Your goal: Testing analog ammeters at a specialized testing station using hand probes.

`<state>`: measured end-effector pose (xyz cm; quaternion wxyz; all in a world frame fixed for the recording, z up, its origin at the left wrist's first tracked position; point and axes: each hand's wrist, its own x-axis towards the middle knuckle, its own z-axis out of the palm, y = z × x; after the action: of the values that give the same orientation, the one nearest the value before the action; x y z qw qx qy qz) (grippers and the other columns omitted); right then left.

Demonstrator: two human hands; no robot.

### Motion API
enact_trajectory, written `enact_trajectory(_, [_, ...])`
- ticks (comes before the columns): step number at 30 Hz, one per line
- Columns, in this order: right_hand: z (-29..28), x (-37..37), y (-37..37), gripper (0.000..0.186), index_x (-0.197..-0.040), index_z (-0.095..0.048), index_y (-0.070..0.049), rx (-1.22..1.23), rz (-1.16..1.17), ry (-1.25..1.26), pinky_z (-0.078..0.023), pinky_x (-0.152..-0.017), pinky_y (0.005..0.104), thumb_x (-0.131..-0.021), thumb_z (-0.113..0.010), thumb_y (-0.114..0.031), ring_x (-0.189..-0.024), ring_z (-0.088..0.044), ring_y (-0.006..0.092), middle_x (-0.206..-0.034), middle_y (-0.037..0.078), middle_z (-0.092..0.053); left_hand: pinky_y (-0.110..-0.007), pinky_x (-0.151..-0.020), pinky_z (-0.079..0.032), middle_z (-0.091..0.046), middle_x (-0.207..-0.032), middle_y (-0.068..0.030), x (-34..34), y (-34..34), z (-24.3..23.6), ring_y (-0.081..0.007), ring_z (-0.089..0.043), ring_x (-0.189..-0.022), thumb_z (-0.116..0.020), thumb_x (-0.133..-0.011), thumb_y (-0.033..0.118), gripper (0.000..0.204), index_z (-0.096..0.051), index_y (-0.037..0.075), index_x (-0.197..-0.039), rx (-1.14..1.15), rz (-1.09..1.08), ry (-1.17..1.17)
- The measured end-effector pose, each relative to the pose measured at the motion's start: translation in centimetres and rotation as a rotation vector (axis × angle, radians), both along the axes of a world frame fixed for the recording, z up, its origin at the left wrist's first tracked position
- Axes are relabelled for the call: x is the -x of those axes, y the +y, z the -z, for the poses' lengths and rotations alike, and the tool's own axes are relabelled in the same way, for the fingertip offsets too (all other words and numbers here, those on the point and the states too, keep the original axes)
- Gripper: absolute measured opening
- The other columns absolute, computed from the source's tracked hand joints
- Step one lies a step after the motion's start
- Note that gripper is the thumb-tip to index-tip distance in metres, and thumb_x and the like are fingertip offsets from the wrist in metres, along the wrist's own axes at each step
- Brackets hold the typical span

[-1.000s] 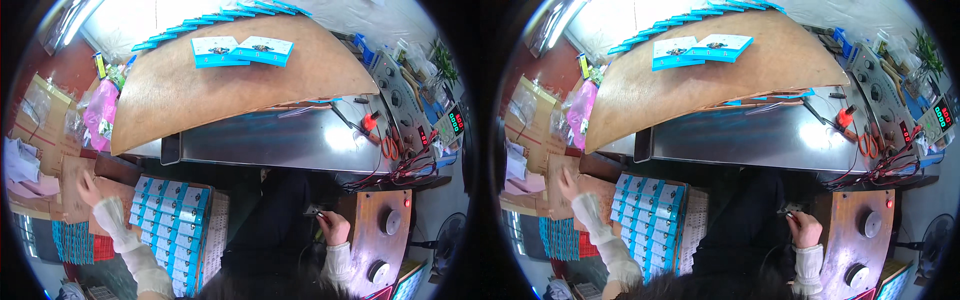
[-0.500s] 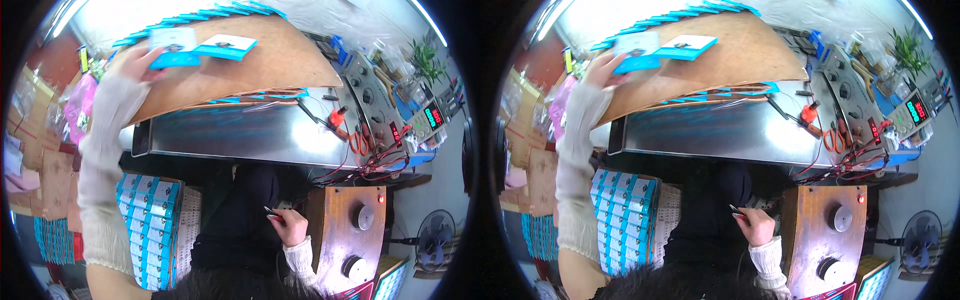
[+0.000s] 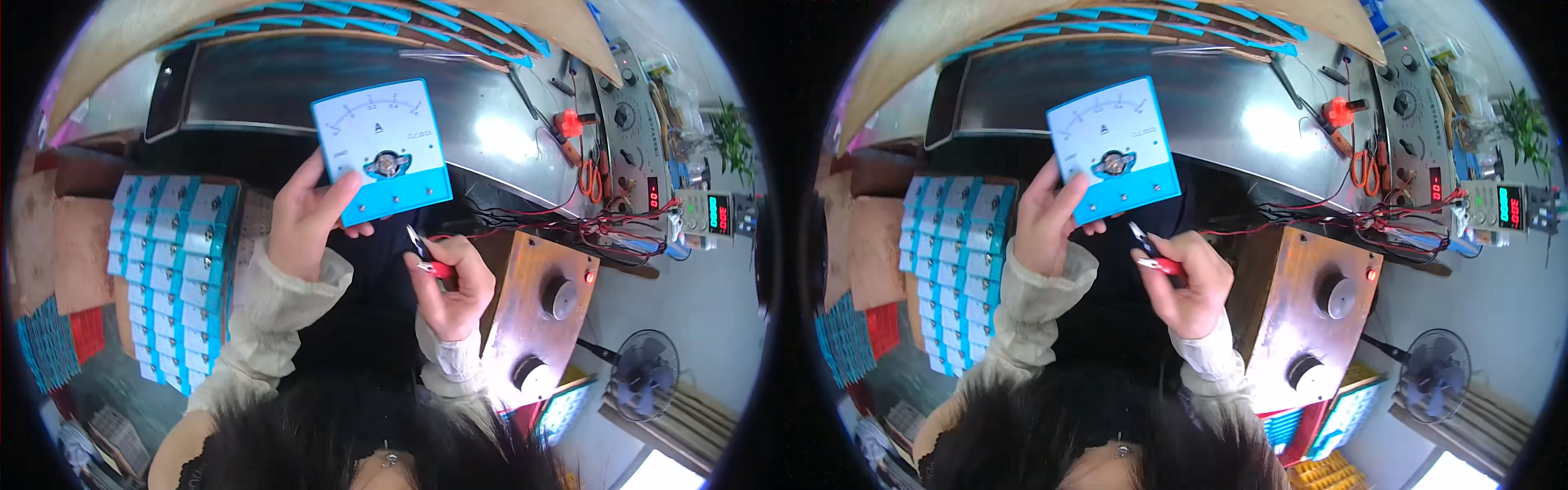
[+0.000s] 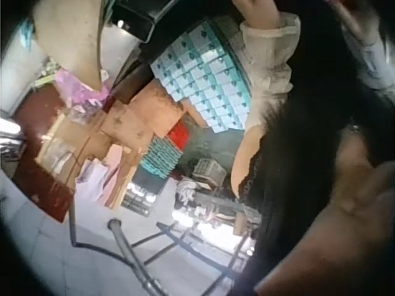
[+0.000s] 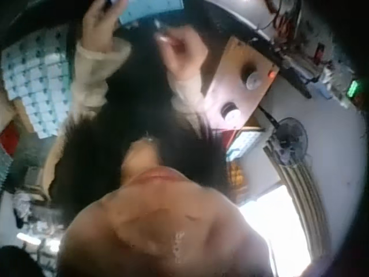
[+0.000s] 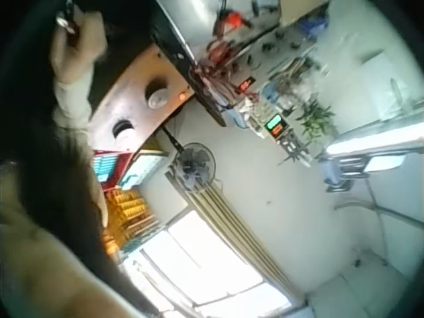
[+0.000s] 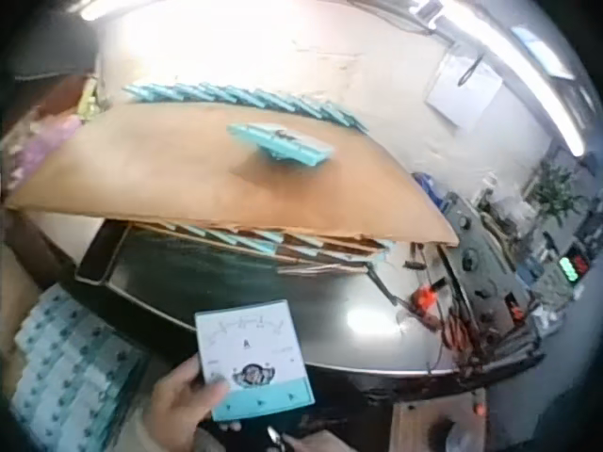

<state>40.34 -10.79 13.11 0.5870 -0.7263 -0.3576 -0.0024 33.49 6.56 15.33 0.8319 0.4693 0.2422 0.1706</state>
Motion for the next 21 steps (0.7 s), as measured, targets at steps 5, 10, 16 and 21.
enact_trajectory(5, [-0.6,1.2,3.4,0.024,-0.087,-0.064,0.002,0.162,-0.071,-0.029,-0.045,-0.052,0.0305,-0.066,-0.075,0.006,-0.057,-0.058,0.0247,-0.069,0.011,-0.058,-0.025,-0.071,-0.052,-0.066,-0.104,-0.0135,0.5,-0.3,1.9,-0.0141,-0.065,-0.082,-0.059,-0.094,0.011,0.054,-0.037,-0.006,-0.139,-0.075,-0.084,-0.110])
enact_trajectory(10, [1.3,2.7,3.9,0.023,-0.085,-0.062,0.001,0.145,0.049,0.066,-0.047,-0.054,0.0283,-0.069,-0.078,0.003,-0.063,-0.062,0.0221,-0.073,0.011,-0.059,-0.025,-0.083,-0.050,-0.064,-0.112,-0.0125,0.9,-0.5,2.4,-0.0134,-0.063,-0.096,-0.061,-0.094,0.013,0.053,-0.040,-0.004,-0.139,-0.153,-0.100,-0.175])
enact_trajectory(16, [0.7,3.3,2.0,0.029,-0.097,-0.057,0.000,-0.027,0.041,0.593,-0.045,-0.067,0.0191,-0.076,-0.075,0.007,-0.078,-0.055,0.0068,-0.091,0.003,-0.058,-0.023,-0.072,-0.053,-0.066,-0.106,-0.0103,1.4,0.2,3.1,-0.0115,-0.065,-0.087,-0.060,-0.094,0.013,0.050,-0.042,-0.004,-0.137,-0.039,-0.005,-0.062])
enact_trajectory(21, [1.5,1.9,0.6,0.024,-0.093,-0.059,0.001,-0.039,0.067,0.376,-0.048,-0.066,0.0221,-0.077,-0.075,0.005,-0.075,-0.059,0.0095,-0.088,0.006,-0.062,-0.020,-0.059,-0.047,-0.068,-0.099,-0.0065,1.3,0.5,4.0,-0.0075,-0.063,-0.076,-0.063,-0.093,0.021,0.054,-0.043,-0.002,-0.138,-0.151,-0.015,0.013])
